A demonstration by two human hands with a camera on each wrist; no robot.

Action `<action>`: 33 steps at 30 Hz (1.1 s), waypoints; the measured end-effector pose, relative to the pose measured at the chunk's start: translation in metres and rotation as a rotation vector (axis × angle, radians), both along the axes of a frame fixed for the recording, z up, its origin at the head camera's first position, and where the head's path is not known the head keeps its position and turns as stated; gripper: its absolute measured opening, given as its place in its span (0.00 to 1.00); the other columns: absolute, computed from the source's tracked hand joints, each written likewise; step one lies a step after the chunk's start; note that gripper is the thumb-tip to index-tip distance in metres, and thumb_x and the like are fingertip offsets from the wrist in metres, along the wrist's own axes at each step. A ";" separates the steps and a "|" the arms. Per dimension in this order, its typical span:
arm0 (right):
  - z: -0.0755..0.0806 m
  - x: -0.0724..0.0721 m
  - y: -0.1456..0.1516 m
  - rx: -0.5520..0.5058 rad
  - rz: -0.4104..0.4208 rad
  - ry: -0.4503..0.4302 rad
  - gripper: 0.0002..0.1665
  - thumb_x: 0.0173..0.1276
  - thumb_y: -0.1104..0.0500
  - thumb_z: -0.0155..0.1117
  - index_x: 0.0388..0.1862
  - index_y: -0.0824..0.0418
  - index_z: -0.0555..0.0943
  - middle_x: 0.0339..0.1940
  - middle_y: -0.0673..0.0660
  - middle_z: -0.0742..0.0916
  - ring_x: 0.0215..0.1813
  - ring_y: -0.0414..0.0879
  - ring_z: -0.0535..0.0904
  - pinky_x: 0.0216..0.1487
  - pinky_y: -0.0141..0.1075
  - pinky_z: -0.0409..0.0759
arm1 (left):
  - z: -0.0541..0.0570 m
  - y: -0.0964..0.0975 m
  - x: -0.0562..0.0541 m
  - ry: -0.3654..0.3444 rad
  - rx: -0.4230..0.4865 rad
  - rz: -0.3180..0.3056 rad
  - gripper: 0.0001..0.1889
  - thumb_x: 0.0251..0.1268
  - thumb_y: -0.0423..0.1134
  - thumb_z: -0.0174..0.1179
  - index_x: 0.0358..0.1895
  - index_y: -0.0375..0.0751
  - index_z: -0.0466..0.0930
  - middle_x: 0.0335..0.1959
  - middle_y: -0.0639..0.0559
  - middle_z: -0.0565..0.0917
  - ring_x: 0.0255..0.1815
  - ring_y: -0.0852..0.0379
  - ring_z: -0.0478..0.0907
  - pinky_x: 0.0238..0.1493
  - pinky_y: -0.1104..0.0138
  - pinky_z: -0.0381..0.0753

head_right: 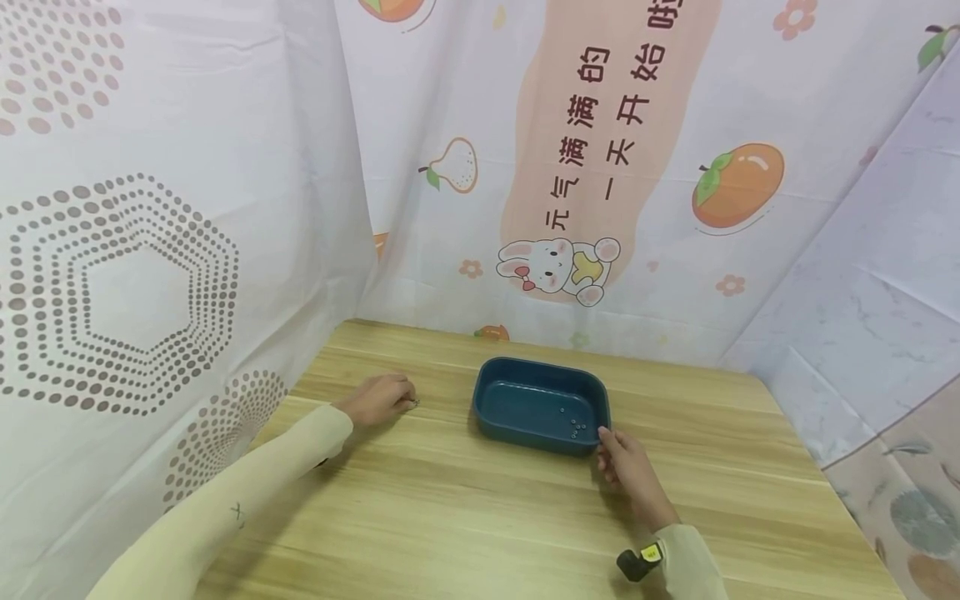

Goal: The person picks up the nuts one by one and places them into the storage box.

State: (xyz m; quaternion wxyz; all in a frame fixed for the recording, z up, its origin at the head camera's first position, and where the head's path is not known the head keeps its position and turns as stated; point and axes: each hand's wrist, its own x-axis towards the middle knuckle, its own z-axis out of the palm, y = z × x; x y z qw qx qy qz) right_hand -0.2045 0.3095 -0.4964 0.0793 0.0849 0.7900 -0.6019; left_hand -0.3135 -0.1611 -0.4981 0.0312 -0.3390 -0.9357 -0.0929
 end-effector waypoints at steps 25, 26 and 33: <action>-0.001 -0.001 0.000 0.004 -0.005 -0.017 0.30 0.85 0.40 0.44 0.43 0.67 0.73 0.26 0.51 0.78 0.25 0.42 0.70 0.27 0.33 0.70 | -0.003 -0.002 0.000 0.117 0.013 -0.056 0.05 0.75 0.38 0.63 0.43 0.42 0.87 0.40 0.52 0.86 0.39 0.56 0.84 0.40 0.66 0.84; -0.001 -0.001 0.000 0.003 -0.004 -0.021 0.30 0.85 0.40 0.44 0.42 0.66 0.73 0.26 0.51 0.78 0.25 0.42 0.70 0.27 0.33 0.70 | -0.003 -0.003 0.000 0.119 0.019 -0.055 0.05 0.75 0.38 0.63 0.43 0.42 0.87 0.41 0.52 0.86 0.39 0.56 0.84 0.40 0.66 0.84; -0.002 -0.004 0.002 -0.013 0.001 -0.045 0.28 0.86 0.42 0.43 0.42 0.65 0.74 0.27 0.52 0.78 0.26 0.42 0.70 0.27 0.34 0.70 | -0.003 -0.003 0.000 0.127 0.048 -0.043 0.04 0.74 0.37 0.64 0.41 0.43 0.87 0.39 0.53 0.85 0.37 0.59 0.83 0.36 0.68 0.82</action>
